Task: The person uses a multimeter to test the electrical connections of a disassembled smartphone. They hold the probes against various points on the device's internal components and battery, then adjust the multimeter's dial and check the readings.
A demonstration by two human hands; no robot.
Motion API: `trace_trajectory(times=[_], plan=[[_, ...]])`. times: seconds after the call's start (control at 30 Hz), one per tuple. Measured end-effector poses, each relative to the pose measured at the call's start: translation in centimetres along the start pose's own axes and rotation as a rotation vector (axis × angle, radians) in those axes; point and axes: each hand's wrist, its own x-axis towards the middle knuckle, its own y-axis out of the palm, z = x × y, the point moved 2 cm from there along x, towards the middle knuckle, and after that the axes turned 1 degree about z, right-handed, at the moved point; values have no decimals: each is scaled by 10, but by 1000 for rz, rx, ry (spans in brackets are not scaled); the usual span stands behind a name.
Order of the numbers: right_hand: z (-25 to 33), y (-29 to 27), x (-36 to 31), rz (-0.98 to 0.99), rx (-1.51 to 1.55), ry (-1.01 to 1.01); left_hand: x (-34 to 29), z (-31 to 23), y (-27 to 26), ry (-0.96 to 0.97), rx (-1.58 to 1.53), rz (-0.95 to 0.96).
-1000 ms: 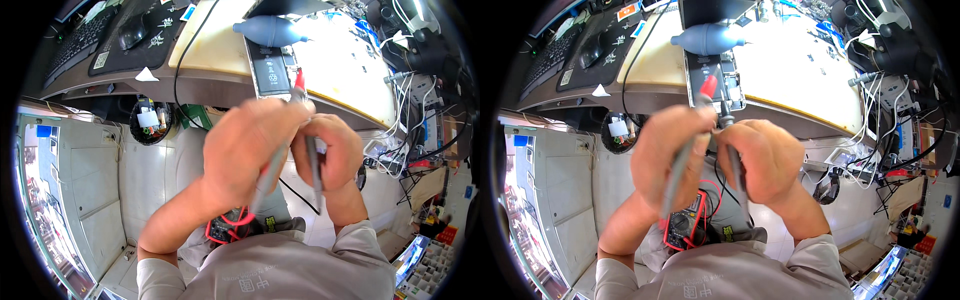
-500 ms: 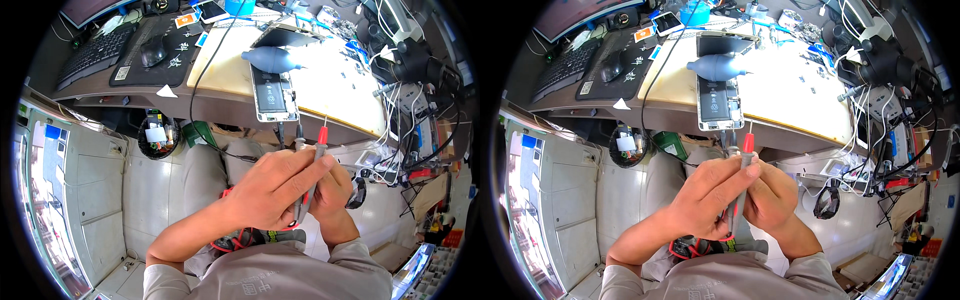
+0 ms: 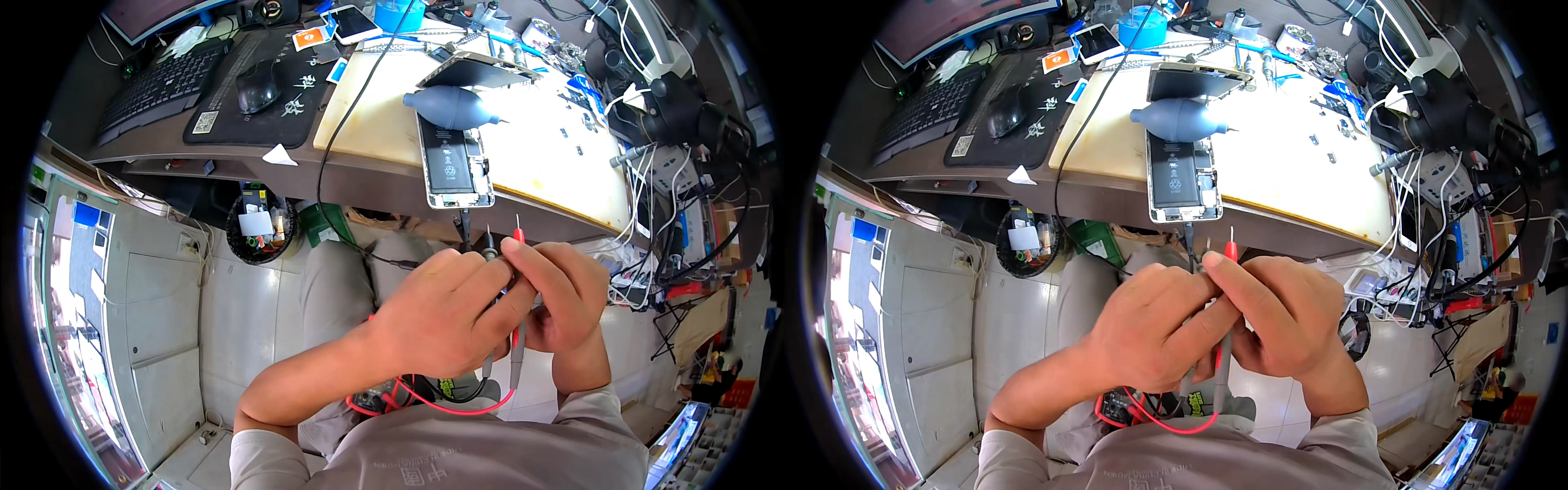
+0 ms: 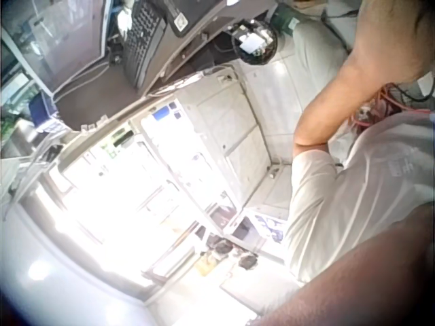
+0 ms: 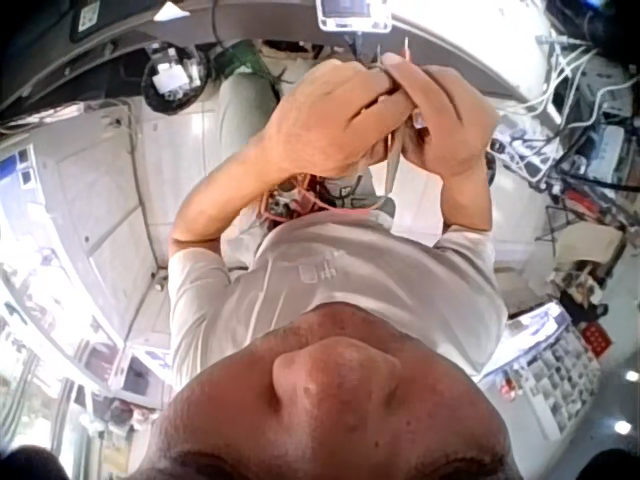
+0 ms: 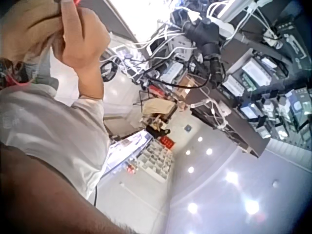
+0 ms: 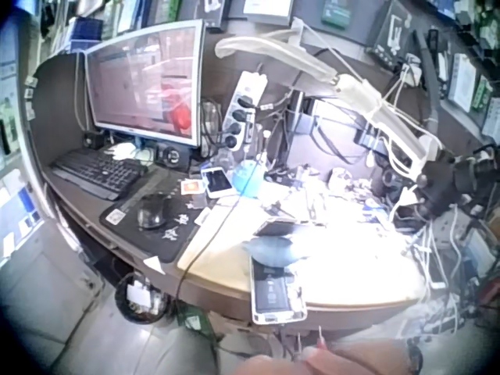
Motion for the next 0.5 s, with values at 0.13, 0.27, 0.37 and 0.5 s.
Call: trace_trajectory(times=[0.13,0.27,0.37,0.5], plan=[[-5,1,6,20,67,1,3,8,-3,53,0,45],[-10,-1,3,-84,-65,-36,7,23,-13,-112,-311,10],[-45,5,3,-120,-7,-12,6,32,-17,-258,-245,-207],[-51,24,19,-189,378,422,11,63,-15,-532,-443,-233]])
